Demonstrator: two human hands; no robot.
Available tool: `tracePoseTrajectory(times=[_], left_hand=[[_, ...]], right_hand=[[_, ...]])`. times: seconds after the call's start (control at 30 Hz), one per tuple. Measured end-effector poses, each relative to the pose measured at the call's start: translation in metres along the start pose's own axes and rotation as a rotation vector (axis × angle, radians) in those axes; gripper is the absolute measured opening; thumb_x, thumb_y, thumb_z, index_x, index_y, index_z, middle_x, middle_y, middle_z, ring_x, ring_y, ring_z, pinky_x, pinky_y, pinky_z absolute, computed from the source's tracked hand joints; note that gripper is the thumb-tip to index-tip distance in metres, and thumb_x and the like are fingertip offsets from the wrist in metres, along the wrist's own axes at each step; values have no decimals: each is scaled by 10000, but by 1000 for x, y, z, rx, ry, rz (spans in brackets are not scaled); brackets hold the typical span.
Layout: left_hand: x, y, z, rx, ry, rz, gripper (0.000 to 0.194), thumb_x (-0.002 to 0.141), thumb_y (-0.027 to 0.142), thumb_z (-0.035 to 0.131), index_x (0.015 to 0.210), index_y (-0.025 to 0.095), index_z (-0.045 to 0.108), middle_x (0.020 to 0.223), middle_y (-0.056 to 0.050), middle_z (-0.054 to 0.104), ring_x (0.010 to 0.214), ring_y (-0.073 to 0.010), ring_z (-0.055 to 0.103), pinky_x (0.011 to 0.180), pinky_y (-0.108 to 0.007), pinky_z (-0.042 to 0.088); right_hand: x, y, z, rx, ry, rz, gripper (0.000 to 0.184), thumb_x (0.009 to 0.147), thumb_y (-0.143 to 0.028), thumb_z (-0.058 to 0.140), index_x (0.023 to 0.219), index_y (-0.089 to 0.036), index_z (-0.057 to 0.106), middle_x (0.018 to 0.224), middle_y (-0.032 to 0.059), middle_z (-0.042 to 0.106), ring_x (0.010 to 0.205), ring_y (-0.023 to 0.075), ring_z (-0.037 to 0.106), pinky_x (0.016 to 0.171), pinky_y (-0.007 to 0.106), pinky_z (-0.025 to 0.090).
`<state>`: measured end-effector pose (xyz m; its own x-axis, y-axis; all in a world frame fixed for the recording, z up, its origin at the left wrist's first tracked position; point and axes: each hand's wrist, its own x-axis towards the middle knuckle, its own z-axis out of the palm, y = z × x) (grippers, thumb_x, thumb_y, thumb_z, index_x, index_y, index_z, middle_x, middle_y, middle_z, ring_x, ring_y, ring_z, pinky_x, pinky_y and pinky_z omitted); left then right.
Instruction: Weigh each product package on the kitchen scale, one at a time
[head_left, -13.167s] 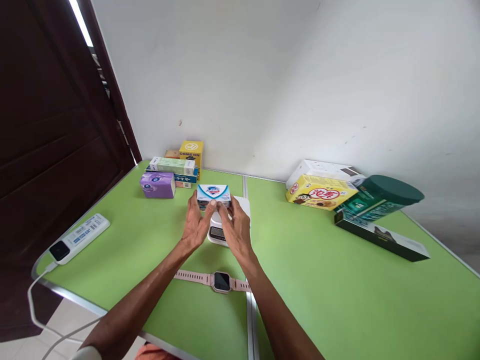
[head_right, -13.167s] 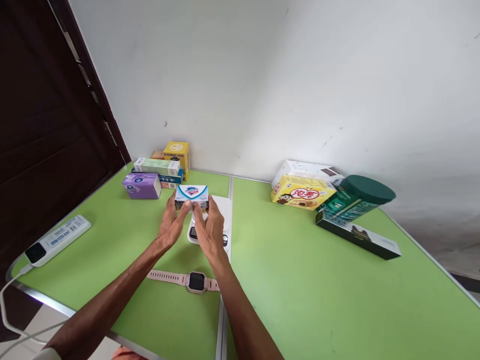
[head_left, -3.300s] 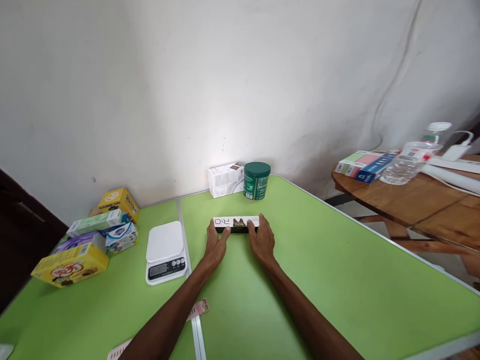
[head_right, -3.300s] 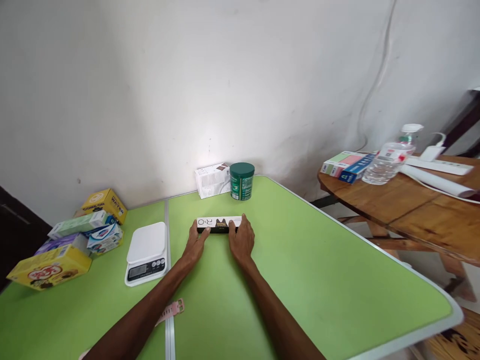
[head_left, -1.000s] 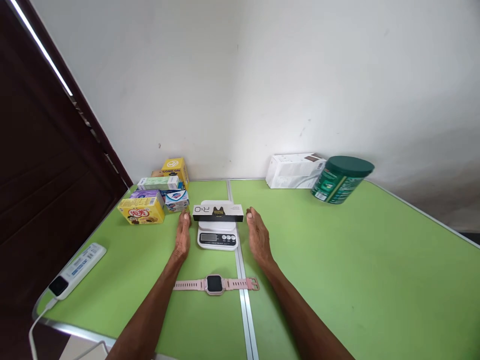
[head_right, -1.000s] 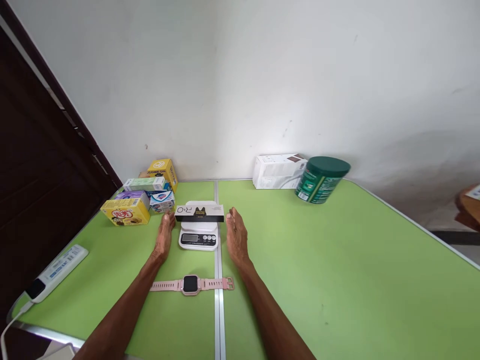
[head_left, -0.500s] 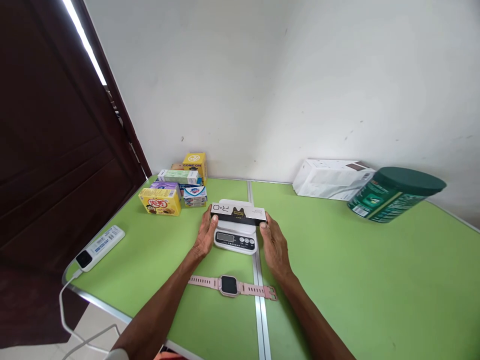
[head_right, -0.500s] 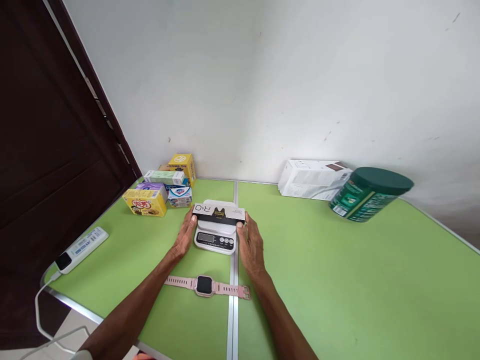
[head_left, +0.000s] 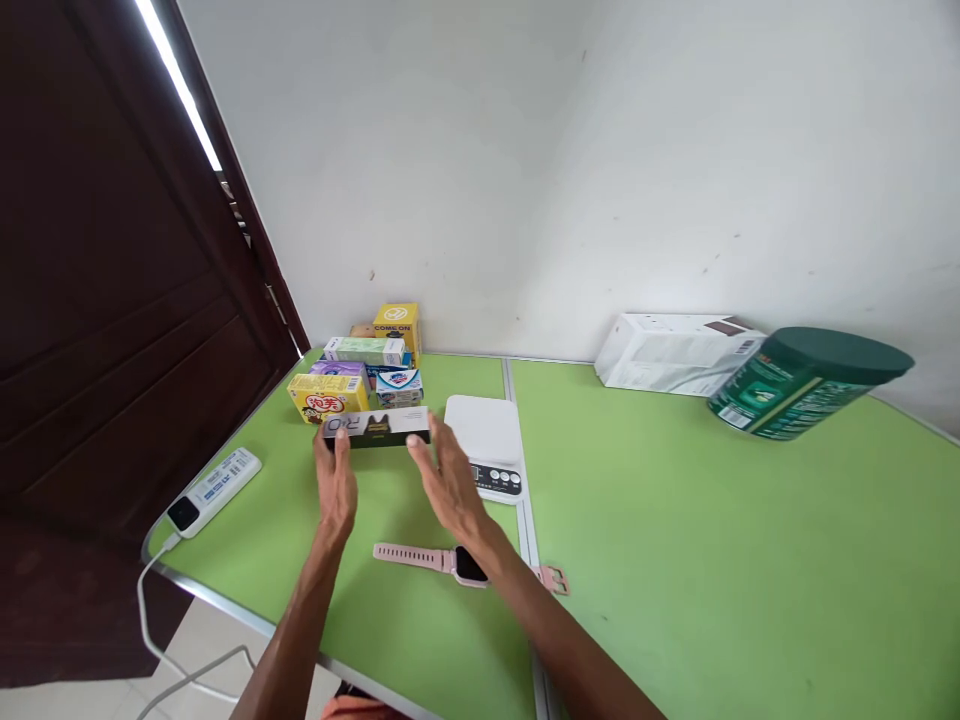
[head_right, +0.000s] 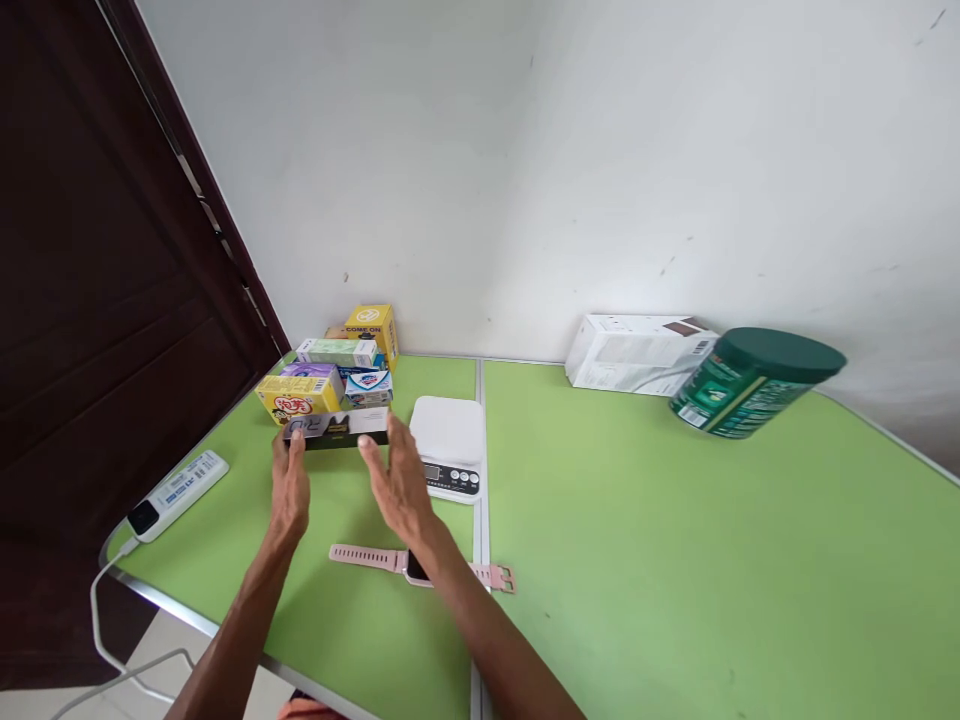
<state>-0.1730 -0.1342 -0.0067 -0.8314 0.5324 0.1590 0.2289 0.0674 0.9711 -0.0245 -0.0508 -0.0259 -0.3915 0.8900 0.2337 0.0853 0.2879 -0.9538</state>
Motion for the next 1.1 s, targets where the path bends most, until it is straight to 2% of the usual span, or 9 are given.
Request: tracePoseTrajectory(times=[0.13,0.27,0.43,0.57,0.67,0.77,0.87,0.97,1.1], left_hand=[[29,-19,-35,176,103,-122,777,1021,581,672,1620,146,436,1646,-249,570,1578,-369,548,1360,-514,395],[60,-39,-53,308,141,-139,698,936,454,763,1517,183,487,1538,-218,626,1499,-373,603,1322,-549,436],[82,-54,-59,439,74,-55,614,900,490,726,1405,183,560,1437,-203,667,1499,-427,572,1310,-644,424],[77,-50,-55,545,104,-97,850,898,461,729,1574,42,431,1671,-373,446,1659,-514,372,1344,-688,351],[59,-38,-46,521,159,16,1002,889,440,743,1671,-3,299,1760,-408,284,1701,-533,262,1360,-721,300],[34,-15,-24,434,140,242,1028,895,485,758,1699,43,294,1769,-367,285,1687,-520,267,1339,-765,316],[0,15,17,348,19,413,940,946,551,738,1696,140,349,1755,-294,358,1667,-503,310,1290,-795,391],[-42,37,72,234,-163,518,806,1013,563,683,1665,180,403,1701,-249,450,1648,-458,392,1320,-739,409],[-97,40,143,104,-535,489,743,1053,483,641,1693,212,378,1707,-212,478,1653,-385,445,1387,-645,359]], right_hand=[[9,5,53,44,-156,31,1141,923,-1032,388,1624,-163,621,1686,214,598,1592,437,534,1350,640,403],[19,10,85,-10,-183,7,1169,924,-1044,293,1519,-116,681,1558,256,678,1498,452,589,1307,626,435],[31,9,101,-43,-192,-13,938,1027,-911,369,1465,-147,692,1453,224,734,1357,415,658,1227,589,498],[31,5,87,-41,-275,40,930,1030,-884,442,1540,-133,640,1510,228,702,1405,423,638,1214,578,519],[17,0,53,-36,-353,27,990,1007,-890,522,1661,-147,543,1678,231,583,1549,439,552,1259,600,497],[0,-3,2,19,-287,-75,849,1057,-828,513,1678,-249,540,1692,170,592,1457,388,653,1203,606,563],[-5,8,-63,43,15,-162,665,1097,-735,526,1573,-281,628,1598,153,681,1280,347,748,1102,607,629],[2,41,-141,-57,404,-95,637,1073,-718,566,1458,-221,673,1529,212,709,1201,360,759,1009,596,653],[17,100,-255,-219,866,46,758,948,-802,582,1354,-169,674,1440,256,701,1311,401,686,1157,643,541]])
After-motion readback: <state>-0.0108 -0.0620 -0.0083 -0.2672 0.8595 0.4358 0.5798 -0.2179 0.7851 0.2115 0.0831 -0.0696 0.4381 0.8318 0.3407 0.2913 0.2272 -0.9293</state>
